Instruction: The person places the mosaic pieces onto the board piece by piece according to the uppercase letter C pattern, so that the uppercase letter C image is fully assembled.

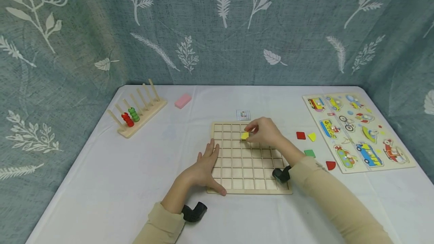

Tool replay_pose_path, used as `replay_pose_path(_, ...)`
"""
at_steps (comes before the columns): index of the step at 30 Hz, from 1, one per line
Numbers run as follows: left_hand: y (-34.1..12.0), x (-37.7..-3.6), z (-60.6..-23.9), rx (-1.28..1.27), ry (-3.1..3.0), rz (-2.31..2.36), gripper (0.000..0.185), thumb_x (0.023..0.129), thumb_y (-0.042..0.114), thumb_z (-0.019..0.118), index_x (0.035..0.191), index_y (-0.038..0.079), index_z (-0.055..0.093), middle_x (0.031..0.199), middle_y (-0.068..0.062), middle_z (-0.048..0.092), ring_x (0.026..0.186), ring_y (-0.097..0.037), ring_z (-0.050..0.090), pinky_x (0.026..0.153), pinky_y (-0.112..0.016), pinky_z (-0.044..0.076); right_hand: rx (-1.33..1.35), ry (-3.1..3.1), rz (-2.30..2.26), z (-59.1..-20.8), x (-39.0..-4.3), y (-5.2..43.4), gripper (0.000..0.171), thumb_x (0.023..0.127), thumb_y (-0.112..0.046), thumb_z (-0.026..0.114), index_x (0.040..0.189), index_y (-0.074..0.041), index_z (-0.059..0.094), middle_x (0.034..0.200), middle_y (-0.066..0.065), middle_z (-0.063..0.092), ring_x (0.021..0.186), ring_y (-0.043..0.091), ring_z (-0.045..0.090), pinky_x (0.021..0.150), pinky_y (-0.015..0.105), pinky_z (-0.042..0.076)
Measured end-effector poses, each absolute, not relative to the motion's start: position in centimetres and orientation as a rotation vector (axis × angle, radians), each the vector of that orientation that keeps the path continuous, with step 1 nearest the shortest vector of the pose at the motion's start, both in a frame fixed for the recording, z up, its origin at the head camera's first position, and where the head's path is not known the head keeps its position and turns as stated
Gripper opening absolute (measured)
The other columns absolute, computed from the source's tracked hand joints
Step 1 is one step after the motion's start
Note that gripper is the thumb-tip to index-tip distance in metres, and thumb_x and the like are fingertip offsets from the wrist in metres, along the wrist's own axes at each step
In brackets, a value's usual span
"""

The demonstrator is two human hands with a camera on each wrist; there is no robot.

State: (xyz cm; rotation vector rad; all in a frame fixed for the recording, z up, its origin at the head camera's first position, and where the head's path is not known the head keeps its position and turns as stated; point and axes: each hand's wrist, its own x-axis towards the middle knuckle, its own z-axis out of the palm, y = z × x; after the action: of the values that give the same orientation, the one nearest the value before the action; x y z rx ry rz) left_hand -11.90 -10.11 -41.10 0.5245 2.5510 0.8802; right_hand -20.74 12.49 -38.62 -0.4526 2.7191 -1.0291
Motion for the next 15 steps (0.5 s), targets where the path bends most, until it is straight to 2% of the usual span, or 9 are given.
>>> replay_pose_path(6, -10.1, -12.0, -41.1, 0.518, 2.552, 0.866, 0.135, 0.047, 0.037, 0.090, 0.144, -0.004, 0.006, 0.150, -0.017, -0.014, 0.137, -0.029, -0.008, 0.109, -0.050, 0.001, -0.436, 2.714, -0.982, -38.9, -21.2, 11.6, 0.025, 0.072, -0.006, 0.073, 0.097, -0.005, 0.070, 0.092, 0.004, 0.066, 0.076, 0.016, 0.056, 0.066, 0.029, 0.048)
replay_pose_path(15, -10.0, -11.9, -40.9, 0.526, 2.546, 0.856, 0.134, 0.049, 0.037, 0.090, 0.144, -0.004, 0.005, 0.150, -0.017, -0.013, 0.137, -0.029, -0.008, 0.109, -0.049, 0.001, -0.459, 2.690, -0.973, -39.1, -21.9, 10.8, 0.025, 0.073, -0.008, 0.075, 0.097, -0.003, 0.070, 0.095, 0.005, 0.068, 0.086, 0.020, 0.059, 0.077, 0.032, 0.049)
